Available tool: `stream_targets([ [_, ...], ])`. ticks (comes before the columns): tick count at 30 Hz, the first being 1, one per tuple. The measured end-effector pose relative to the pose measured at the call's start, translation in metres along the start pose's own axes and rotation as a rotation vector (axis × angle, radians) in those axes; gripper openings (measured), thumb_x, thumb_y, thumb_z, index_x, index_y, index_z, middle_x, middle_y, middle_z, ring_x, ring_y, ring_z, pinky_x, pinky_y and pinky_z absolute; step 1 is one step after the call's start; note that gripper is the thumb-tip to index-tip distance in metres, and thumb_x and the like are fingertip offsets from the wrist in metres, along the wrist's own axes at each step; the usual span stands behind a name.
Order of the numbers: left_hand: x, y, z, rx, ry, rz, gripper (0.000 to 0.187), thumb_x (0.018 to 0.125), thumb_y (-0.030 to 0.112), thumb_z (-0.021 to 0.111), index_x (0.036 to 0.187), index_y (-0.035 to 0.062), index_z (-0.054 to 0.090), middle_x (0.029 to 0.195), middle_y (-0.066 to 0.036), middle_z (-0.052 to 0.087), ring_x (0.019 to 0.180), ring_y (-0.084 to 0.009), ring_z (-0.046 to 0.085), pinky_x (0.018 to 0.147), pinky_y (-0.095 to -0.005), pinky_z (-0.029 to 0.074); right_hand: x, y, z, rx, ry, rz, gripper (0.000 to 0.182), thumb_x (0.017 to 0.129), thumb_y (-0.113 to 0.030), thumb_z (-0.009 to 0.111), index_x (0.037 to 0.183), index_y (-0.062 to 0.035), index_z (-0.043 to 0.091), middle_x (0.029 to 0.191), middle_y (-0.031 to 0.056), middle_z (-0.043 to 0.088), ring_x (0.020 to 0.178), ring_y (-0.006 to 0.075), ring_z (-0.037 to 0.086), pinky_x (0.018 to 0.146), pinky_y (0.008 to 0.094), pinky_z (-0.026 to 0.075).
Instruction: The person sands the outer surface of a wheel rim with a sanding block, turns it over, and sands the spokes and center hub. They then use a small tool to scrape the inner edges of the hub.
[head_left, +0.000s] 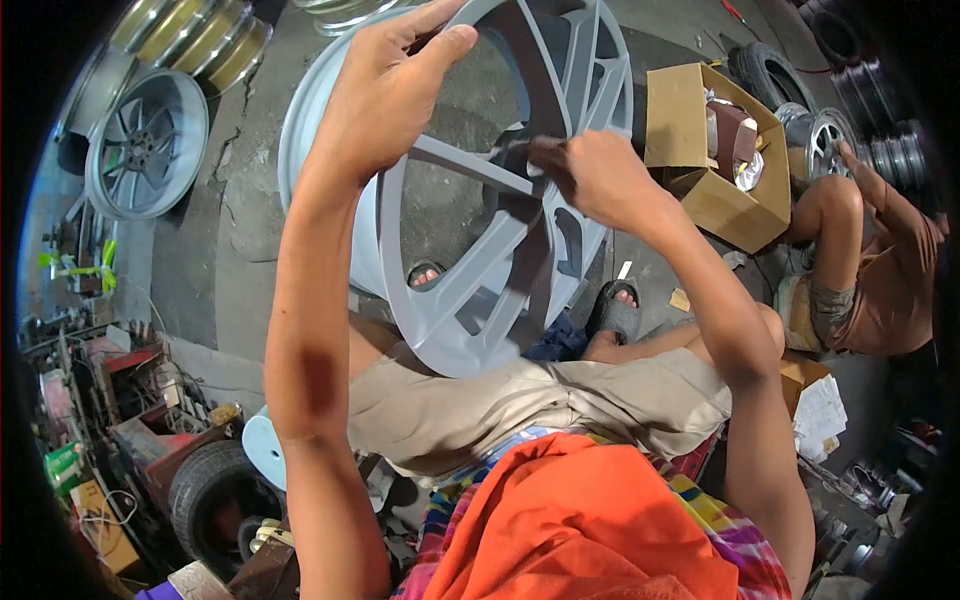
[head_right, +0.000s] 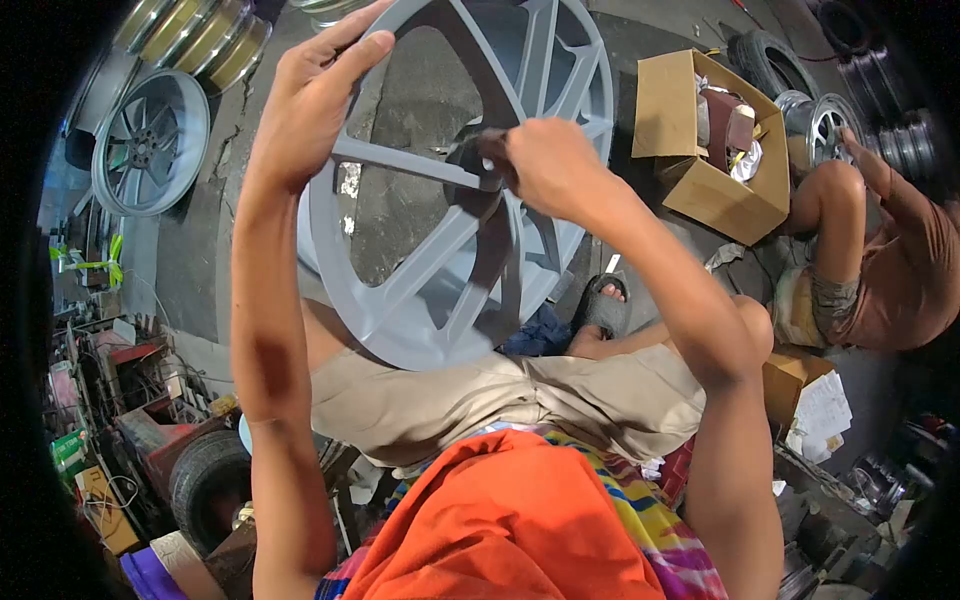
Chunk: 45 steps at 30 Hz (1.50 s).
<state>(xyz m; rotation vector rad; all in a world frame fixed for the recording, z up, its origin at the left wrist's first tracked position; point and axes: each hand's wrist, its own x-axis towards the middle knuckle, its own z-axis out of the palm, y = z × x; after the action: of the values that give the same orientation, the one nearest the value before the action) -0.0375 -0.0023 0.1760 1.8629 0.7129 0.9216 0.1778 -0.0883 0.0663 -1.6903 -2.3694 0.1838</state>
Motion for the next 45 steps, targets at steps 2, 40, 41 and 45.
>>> stream_targets([
  [2,-0.003,-0.003,0.003,-0.075,0.007,-0.023,0.040,0.102,0.009,0.055,0.140,-0.0045,0.058,0.127,-0.007,0.067,0.116,-0.0125,0.058,0.101,-0.0264,0.044,-0.005,-0.003,-0.002,0.073,-0.007,-0.041,0.020,0.090,-0.013,0.064,0.107,-0.0098,0.074,0.073,0.0196,0.067,0.070,0.0424,0.066,0.062,0.0516,0.052],
  [40,-0.002,-0.005,-0.008,0.015,-0.014,-0.031,0.040,0.103,0.011,0.054,0.139,-0.0054,0.058,0.129,-0.008,0.066,0.117,-0.0146,0.059,0.104,-0.0290,0.043,-0.039,-0.002,-0.029,0.192,0.059,-0.082,0.018,0.098,-0.023,0.059,0.100,-0.0059,0.064,0.095,0.0142,0.064,0.079,0.0387,0.065,0.070,0.0483,0.052],
  [41,-0.001,-0.007,-0.007,-0.005,-0.011,-0.042,0.040,0.103,0.011,0.054,0.139,-0.0054,0.058,0.129,-0.007,0.066,0.117,-0.0144,0.059,0.104,-0.0288,0.043,-0.035,-0.005,-0.029,0.238,0.048,-0.050,0.017,0.098,-0.021,0.059,0.101,-0.0048,0.064,0.100,0.0142,0.061,0.082,0.0382,0.065,0.072,0.0477,0.052],
  [45,0.000,-0.005,-0.005,-0.084,-0.025,-0.050,0.040,0.103,0.011,0.054,0.139,-0.0051,0.058,0.129,-0.007,0.066,0.116,-0.0135,0.058,0.103,-0.0284,0.043,-0.026,0.000,-0.018,0.281,0.073,-0.058,0.018,0.096,-0.017,0.059,0.106,-0.0033,0.063,0.103,0.0156,0.060,0.090,0.0387,0.064,0.078,0.0466,0.052],
])
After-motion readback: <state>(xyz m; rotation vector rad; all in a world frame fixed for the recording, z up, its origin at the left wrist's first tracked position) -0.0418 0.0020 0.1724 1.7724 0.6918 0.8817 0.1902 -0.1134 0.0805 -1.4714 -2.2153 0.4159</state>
